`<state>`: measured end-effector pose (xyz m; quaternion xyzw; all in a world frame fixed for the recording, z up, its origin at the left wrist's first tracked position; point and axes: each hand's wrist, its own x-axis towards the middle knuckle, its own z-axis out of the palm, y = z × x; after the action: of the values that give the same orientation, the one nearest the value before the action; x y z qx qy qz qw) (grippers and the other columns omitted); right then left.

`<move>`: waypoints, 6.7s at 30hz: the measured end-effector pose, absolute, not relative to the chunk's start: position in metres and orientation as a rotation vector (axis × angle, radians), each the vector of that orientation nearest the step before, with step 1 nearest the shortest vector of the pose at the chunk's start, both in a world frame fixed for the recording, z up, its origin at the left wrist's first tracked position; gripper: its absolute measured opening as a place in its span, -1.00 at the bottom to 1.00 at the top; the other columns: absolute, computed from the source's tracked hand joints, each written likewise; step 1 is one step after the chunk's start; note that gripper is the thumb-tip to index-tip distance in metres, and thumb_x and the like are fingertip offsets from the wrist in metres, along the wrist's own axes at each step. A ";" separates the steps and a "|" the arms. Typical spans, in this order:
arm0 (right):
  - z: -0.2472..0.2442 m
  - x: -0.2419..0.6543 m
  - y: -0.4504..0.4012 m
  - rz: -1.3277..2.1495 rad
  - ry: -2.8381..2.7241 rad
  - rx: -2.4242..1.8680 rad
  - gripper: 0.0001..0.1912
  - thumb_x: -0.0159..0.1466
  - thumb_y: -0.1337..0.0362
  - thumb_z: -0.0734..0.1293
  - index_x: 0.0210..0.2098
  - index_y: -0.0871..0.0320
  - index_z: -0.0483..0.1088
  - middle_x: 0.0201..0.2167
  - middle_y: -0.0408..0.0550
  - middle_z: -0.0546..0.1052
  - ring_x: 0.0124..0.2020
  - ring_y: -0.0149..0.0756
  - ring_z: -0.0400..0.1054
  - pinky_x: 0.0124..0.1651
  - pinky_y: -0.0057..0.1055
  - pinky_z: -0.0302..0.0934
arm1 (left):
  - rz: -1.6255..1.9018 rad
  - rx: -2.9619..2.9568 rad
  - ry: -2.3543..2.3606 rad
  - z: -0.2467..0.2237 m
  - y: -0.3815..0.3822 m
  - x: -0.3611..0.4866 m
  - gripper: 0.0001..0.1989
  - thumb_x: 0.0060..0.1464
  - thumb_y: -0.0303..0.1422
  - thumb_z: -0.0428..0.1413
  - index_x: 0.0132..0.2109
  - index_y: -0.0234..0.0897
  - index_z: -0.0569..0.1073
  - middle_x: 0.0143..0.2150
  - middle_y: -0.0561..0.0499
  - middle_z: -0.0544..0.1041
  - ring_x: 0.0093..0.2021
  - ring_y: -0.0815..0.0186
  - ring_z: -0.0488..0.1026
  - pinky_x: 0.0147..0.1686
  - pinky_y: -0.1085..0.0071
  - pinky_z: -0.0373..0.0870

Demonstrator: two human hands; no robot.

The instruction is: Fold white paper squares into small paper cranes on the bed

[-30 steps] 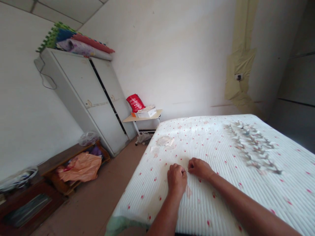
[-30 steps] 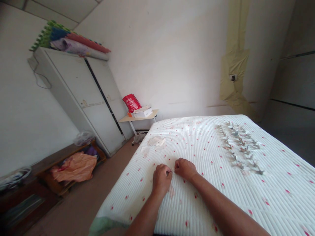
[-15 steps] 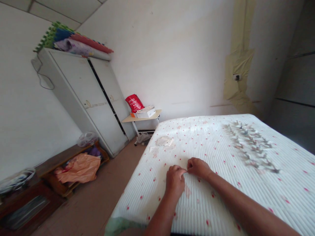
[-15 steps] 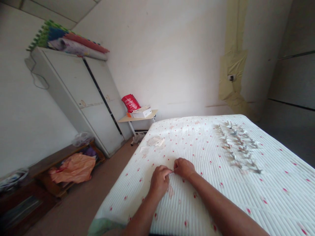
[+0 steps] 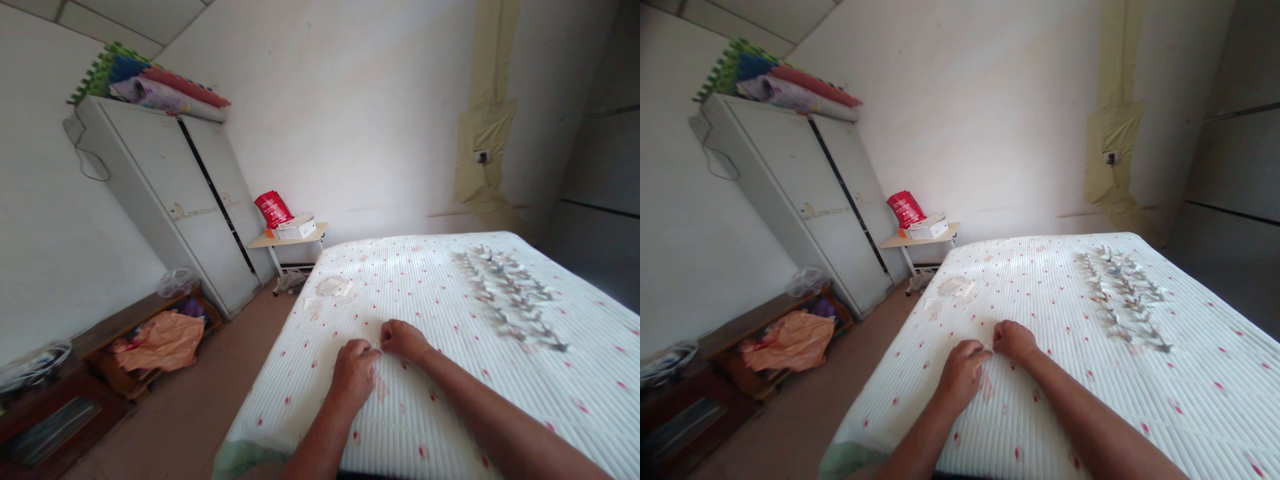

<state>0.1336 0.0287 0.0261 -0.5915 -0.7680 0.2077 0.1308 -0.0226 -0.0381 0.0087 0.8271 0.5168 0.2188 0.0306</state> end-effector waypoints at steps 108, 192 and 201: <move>0.023 0.134 0.032 0.635 -2.139 -1.770 -0.79 -0.11 0.37 0.32 -0.42 0.14 0.36 -0.36 -0.12 0.42 -0.34 -0.34 0.32 -0.38 -0.51 0.07 | 0.587 2.543 1.692 0.015 -0.040 -0.021 -0.74 -0.05 -0.52 -0.03 -0.24 -0.18 0.47 -0.24 0.01 0.39 -0.16 0.28 0.27 -0.16 0.37 0.22; 0.029 0.147 0.012 0.541 -2.255 -1.559 -0.86 0.06 0.35 0.25 -0.35 0.16 0.38 -0.28 -0.09 0.38 -0.33 -0.40 0.30 -0.36 -0.52 0.02 | 0.685 2.128 1.959 0.021 -0.021 -0.004 -0.63 -0.12 -0.43 0.06 -0.10 -0.02 0.42 -0.03 0.09 0.38 0.04 0.26 0.18 0.04 0.33 0.06; 0.021 0.143 0.014 0.343 -2.238 -1.661 -0.93 0.07 0.30 0.28 -0.45 0.17 0.32 -0.38 -0.14 0.34 -0.48 -0.47 0.24 -0.49 -0.51 -0.10 | 0.732 2.148 1.971 0.024 -0.025 -0.002 -0.73 -0.16 -0.37 0.08 -0.21 -0.10 0.45 -0.09 0.07 0.41 -0.01 0.24 0.23 0.01 0.34 0.10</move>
<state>0.1435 0.0135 0.0208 -0.5833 -0.7860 0.1205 0.1658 -0.0023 -0.0247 0.0240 0.7128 0.6544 0.2429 0.0679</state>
